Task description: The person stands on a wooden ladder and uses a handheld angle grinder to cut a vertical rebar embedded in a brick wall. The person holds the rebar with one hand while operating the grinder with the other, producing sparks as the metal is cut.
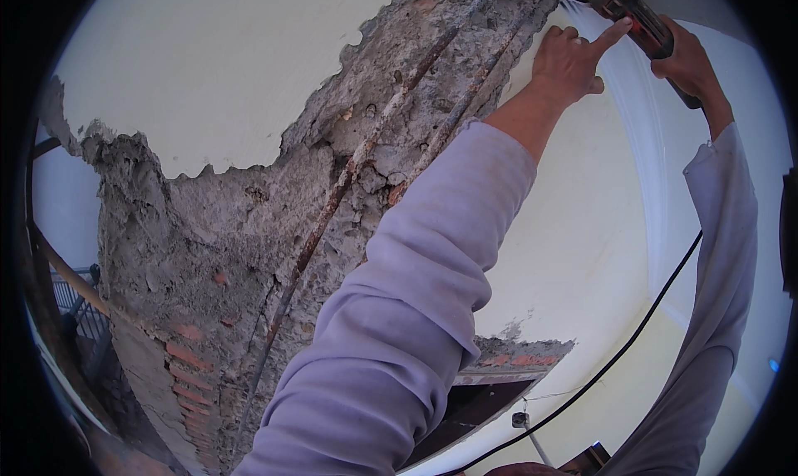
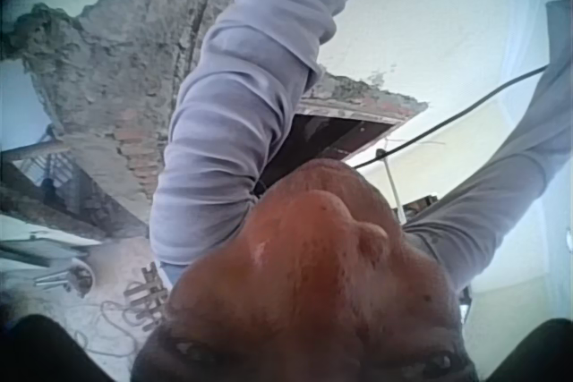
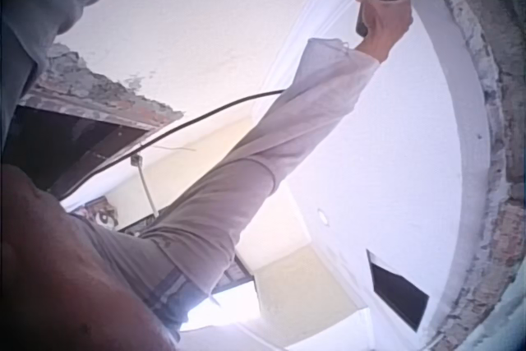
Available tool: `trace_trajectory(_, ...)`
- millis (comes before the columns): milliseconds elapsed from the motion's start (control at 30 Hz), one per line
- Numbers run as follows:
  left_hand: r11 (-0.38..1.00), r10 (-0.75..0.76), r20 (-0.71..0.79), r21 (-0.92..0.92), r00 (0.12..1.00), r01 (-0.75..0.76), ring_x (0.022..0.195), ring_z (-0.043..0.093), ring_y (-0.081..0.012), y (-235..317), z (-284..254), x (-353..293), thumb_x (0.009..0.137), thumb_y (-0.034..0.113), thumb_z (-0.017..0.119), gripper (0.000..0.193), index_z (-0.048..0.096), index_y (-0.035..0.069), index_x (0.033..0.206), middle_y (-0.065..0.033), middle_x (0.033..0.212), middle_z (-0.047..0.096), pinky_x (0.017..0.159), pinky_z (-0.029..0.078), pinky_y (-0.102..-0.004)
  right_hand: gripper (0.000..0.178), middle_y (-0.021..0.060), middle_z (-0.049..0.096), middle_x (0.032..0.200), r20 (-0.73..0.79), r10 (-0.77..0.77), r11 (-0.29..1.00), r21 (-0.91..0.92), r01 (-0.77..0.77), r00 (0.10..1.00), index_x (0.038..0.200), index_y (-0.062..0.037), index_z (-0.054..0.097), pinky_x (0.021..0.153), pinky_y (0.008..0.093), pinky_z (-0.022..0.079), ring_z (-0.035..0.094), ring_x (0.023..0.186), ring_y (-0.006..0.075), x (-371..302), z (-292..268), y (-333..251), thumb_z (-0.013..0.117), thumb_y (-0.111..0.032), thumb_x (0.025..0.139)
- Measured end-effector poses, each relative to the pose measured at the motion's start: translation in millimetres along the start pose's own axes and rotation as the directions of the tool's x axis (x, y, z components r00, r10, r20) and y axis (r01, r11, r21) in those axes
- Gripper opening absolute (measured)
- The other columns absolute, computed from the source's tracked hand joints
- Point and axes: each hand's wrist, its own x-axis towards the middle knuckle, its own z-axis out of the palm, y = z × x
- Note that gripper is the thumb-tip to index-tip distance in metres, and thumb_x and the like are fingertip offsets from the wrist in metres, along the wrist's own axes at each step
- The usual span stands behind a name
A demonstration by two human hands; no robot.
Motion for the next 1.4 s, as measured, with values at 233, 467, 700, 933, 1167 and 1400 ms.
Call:
trace_trajectory(233,1.000,-0.009,0.006,0.008,1.000,0.009,0.087,0.066,-0.0232,0.9,0.2,0.1,0.072,0.035,0.086,0.113,0.015,0.035,0.160,-0.0046,0.081,0.072,0.084,0.046,-0.0367,0.080,0.0173,0.068,0.102,0.015,-0.019,1.000,-0.013,0.019,1.000,0.128,-0.0081,0.057,0.085,0.0416,0.052,0.065,0.092,0.0341,-0.2,-2.3,-1.2,0.066,-0.018,0.050)
trace_trajectory(467,1.000,-0.003,0.002,0.009,1.000,0.003,0.086,0.065,-0.0230,0.1,-0.3,-0.1,0.074,0.035,0.086,0.111,0.015,0.035,0.160,-0.0039,0.081,0.072,0.085,0.046,-0.0360,0.077,0.0173,0.068,0.100,-0.024,-0.005,1.000,0.002,0.005,1.000,0.127,-0.0076,0.058,0.084,0.0418,0.052,0.064,0.091,0.0345,-2.9,-0.7,-3.1,0.066,-0.018,0.050)
trace_trajectory(700,1.000,-0.023,0.042,0.001,0.999,0.023,0.088,0.065,-0.0233,1.4,-2.3,0.5,0.076,0.034,0.085,0.111,0.013,0.037,0.160,-0.0044,0.083,0.073,0.086,0.046,-0.0362,0.082,0.0183,0.068,0.103,-0.029,-0.006,1.000,0.002,0.006,1.000,0.130,-0.0064,0.056,0.085,0.0420,0.052,0.065,0.093,0.0345,-1.7,-0.1,-1.2,0.066,-0.018,0.050)
trace_trajectory(933,0.999,-0.038,0.052,0.022,0.998,0.037,0.089,0.065,-0.0231,1.2,-2.0,1.8,0.076,0.033,0.084,0.111,0.011,0.038,0.160,-0.0043,0.085,0.072,0.088,0.046,-0.0357,0.080,0.0180,0.068,0.102,-0.013,-0.004,1.000,0.003,0.004,1.000,0.128,-0.0085,0.057,0.085,0.0427,0.052,0.064,0.093,0.0358,-0.2,-1.8,-1.4,0.066,-0.018,0.049)
trace_trajectory(1167,0.998,-0.065,0.098,0.007,0.993,0.065,0.092,0.065,-0.0202,2.1,-2.9,2.0,0.075,0.030,0.084,0.116,0.004,0.045,0.158,-0.0023,0.089,0.074,0.087,0.044,-0.0330,0.079,0.0140,0.067,0.091,-0.020,-0.018,0.999,0.051,0.019,1.000,0.128,-0.0066,0.058,0.078,0.0378,0.052,0.063,0.079,0.0292,-3.5,-1.8,-3.5,0.067,-0.019,0.050)
trace_trajectory(1400,0.998,-0.063,0.070,0.010,0.996,0.062,0.094,0.065,-0.0206,2.4,-4.0,1.6,0.076,0.030,0.083,0.112,0.007,0.045,0.158,-0.0030,0.092,0.075,0.088,0.044,-0.0338,0.079,0.0156,0.068,0.094,-0.046,-0.063,0.998,-0.010,0.062,0.997,0.128,-0.0065,0.058,0.080,0.0385,0.053,0.063,0.081,0.0302,0.1,0.0,0.7,0.067,-0.019,0.050)
